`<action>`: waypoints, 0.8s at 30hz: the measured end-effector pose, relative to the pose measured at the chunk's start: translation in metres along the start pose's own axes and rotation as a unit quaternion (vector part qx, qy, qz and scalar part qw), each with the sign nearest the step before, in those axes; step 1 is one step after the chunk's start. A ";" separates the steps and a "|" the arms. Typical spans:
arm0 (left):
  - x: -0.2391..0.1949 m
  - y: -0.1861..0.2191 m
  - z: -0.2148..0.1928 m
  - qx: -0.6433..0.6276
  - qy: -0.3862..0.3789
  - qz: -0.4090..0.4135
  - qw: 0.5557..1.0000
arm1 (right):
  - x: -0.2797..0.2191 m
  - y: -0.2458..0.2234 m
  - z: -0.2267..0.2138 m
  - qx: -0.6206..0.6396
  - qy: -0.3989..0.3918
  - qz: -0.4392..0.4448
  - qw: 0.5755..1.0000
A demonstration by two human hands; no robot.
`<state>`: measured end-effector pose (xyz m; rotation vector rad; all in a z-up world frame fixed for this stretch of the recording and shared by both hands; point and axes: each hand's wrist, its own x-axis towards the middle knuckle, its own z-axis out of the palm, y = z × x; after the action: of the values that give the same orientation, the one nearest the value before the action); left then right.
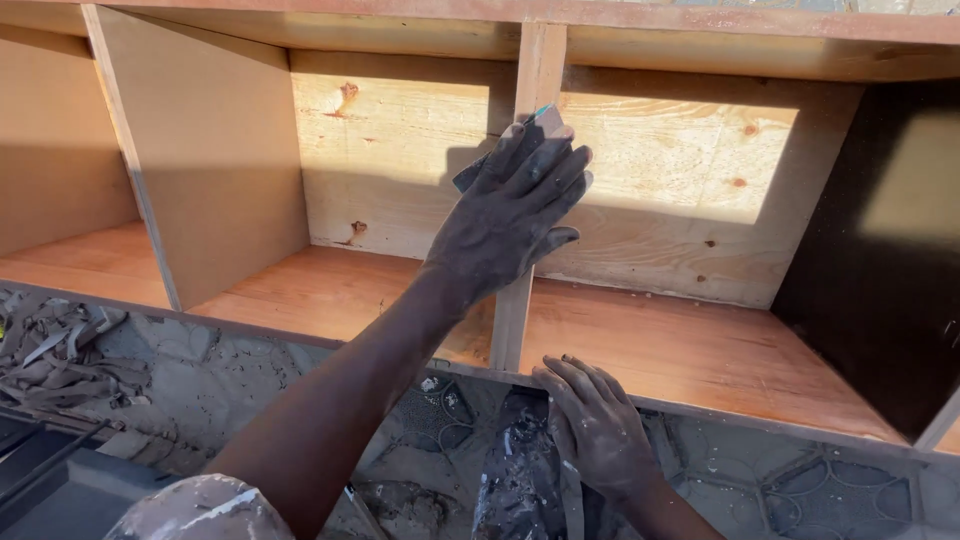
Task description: The person sands the interior surfaces of a wooden cabinet using a sanding block. They smooth the bottom shelves, vertical dividers, and the top edge of the cabinet structure.
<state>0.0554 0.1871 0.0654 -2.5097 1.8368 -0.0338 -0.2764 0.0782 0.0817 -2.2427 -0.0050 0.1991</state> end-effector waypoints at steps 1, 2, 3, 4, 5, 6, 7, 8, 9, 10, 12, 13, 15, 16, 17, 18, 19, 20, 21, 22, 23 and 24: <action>-0.041 0.035 -0.002 -0.004 0.001 -0.004 1.000 | -0.005 0.000 -0.008 -0.003 -0.005 0.000 1.000; -0.080 0.056 -0.011 -0.061 -0.079 0.076 0.992 | 0.003 0.010 -0.016 0.000 0.046 0.111 0.993; -0.122 0.072 -0.031 -0.120 -0.159 0.152 0.968 | 0.010 0.018 -0.025 0.004 0.095 0.220 0.971; -0.130 0.070 -0.022 -0.113 -0.163 0.134 0.971 | 0.013 0.032 -0.026 0.007 0.087 0.203 0.975; -0.137 0.069 -0.013 -0.159 -0.167 0.178 0.957 | 0.018 0.046 -0.026 0.001 0.053 0.279 0.959; -0.139 0.066 0.003 -0.208 -0.162 0.234 0.936 | 0.019 0.060 -0.027 -0.013 0.028 0.363 0.931; -0.109 0.041 0.004 -0.205 -0.156 0.229 0.939 | 0.024 0.053 -0.027 -0.019 0.029 0.357 0.933; -0.077 0.013 0.009 -0.163 -0.105 0.225 0.955 | 0.031 0.048 -0.024 -0.019 0.015 0.325 0.946; -0.046 -0.016 0.013 -0.120 -0.053 0.218 0.967 | 0.037 0.044 -0.020 -0.019 0.001 0.292 0.956; -0.034 -0.024 0.003 -0.132 -0.055 0.222 0.964 | 0.038 0.042 -0.008 -0.019 -0.005 0.303 0.953; -0.004 -0.047 -0.011 -0.126 0.088 0.131 0.979 | 0.049 0.051 0.013 -0.069 -0.024 0.234 0.969; -0.029 -0.015 -0.016 -0.127 0.093 0.128 0.979 | 0.044 0.056 0.005 -0.074 -0.025 0.234 0.969; -0.098 0.025 -0.045 -0.163 -0.087 0.136 0.973 | 0.053 0.043 0.009 -0.088 -0.085 0.229 0.966; -0.115 0.033 -0.053 -0.169 -0.091 0.134 0.972 | 0.054 0.031 -0.005 -0.085 -0.091 0.231 0.965; -0.131 0.040 -0.060 -0.141 -0.155 0.142 0.967 | 0.054 0.020 -0.019 -0.034 -0.161 0.169 0.972; -0.139 0.042 -0.058 -0.110 -0.208 0.155 0.959 | 0.061 0.016 -0.034 0.011 -0.220 0.108 0.969; -0.138 0.036 -0.048 -0.113 -0.201 0.160 0.960 | 0.053 0.027 -0.036 0.006 -0.218 0.115 0.969; -0.141 0.030 -0.041 -0.136 -0.175 0.179 0.959 | 0.043 0.035 -0.037 0.014 -0.218 0.100 0.971; -0.146 0.024 -0.035 -0.159 -0.149 0.197 0.956 | 0.035 0.042 -0.037 0.022 -0.219 0.086 0.972; -0.150 0.022 -0.039 -0.159 -0.156 0.198 0.955 | 0.030 0.056 -0.044 0.029 -0.219 0.085 0.972; -0.154 0.019 -0.043 -0.153 -0.153 0.185 0.959 | 0.024 0.069 -0.052 0.010 -0.238 0.076 0.968; -0.158 0.024 -0.049 -0.155 -0.149 0.173 0.961 | 0.010 0.080 -0.064 -0.010 -0.261 0.074 0.962</action>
<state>-0.0172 0.3294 0.1138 -2.1548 2.2496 0.6499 -0.2622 -0.0213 0.0580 -2.1476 -0.1227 0.8693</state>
